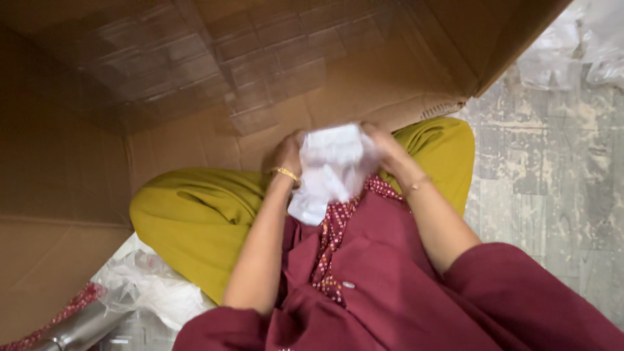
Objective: The person sits on the floor with a large cardboard carton in front of them. They take clear plastic containers, place each into a small plastic bag, twist the bag closed, and set the bagged container into the carton, repeating this for many containers.
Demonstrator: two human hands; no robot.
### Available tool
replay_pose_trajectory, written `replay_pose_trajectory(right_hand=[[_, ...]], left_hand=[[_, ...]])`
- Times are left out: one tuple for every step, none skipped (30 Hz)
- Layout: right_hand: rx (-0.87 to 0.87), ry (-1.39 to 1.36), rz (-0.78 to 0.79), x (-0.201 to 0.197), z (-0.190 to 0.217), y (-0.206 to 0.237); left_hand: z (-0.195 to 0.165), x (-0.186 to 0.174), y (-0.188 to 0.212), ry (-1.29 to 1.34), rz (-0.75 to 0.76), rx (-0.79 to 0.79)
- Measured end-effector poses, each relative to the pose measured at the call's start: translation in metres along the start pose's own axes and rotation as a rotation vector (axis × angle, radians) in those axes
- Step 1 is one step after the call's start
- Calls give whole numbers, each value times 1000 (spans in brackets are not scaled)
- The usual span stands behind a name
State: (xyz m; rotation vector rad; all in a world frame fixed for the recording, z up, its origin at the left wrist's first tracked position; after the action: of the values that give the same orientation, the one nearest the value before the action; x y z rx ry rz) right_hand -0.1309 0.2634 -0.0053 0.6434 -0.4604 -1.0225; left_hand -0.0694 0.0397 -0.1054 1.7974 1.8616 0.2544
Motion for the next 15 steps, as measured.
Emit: replay_pose_trajectory(right_hand=[[50, -332, 168, 4, 1, 9], [111, -667, 334, 7, -1, 21], [-3, -557, 386, 10, -5, 35], [-122, -440, 436, 11, -10, 48], [-244, -317, 485, 9, -12, 57], [-272, -338, 398, 2, -16, 64], [-295, -363, 312, -8, -22, 72], [-314, -389, 227, -19, -29, 76], [-413, -434, 164, -41, -32, 81], [-509, -476, 97, -71, -34, 88], [-568, -608, -13, -103, -37, 92], [-633, -758, -75, -139, -40, 98], [-705, -865, -112, -175, -45, 106], [-800, -709, -386, -209, -51, 110], [-841, -640, -564, -240, -58, 112]], left_hand=[[-12, 3, -9, -81, -24, 120], [-26, 7, -17, -159, -41, 229], [-38, 16, -18, -233, -54, 336], [-50, 25, -17, -145, 35, 444], [-65, 33, -18, -58, 122, 555], [-80, 41, -17, 30, 209, 664], [-90, 51, -11, -8, 208, 583], [-97, 61, -2, -46, 207, 499], [-103, 67, 7, -85, 207, 416], [-109, 68, 15, -16, 197, 473], [-115, 68, 21, 53, 186, 532], [-119, 66, 25, 122, 173, 591], [-120, 62, 28, 161, 188, 602], [-121, 57, 30, 203, 201, 613], [-121, 54, 31, 243, 212, 625]])
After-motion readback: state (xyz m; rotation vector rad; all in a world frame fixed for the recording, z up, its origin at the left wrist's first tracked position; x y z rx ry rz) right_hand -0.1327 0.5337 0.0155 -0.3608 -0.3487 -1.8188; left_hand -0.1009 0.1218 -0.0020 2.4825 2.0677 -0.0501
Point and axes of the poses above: each hand's wrist, its own y-axis away from the middle knuckle, its own x-axis out of the palm, z = x × y, the point moved 1 cm from there along -y, towards the middle knuckle, and after that the axes turned 6 degrees about z, right-handed, at the moved point
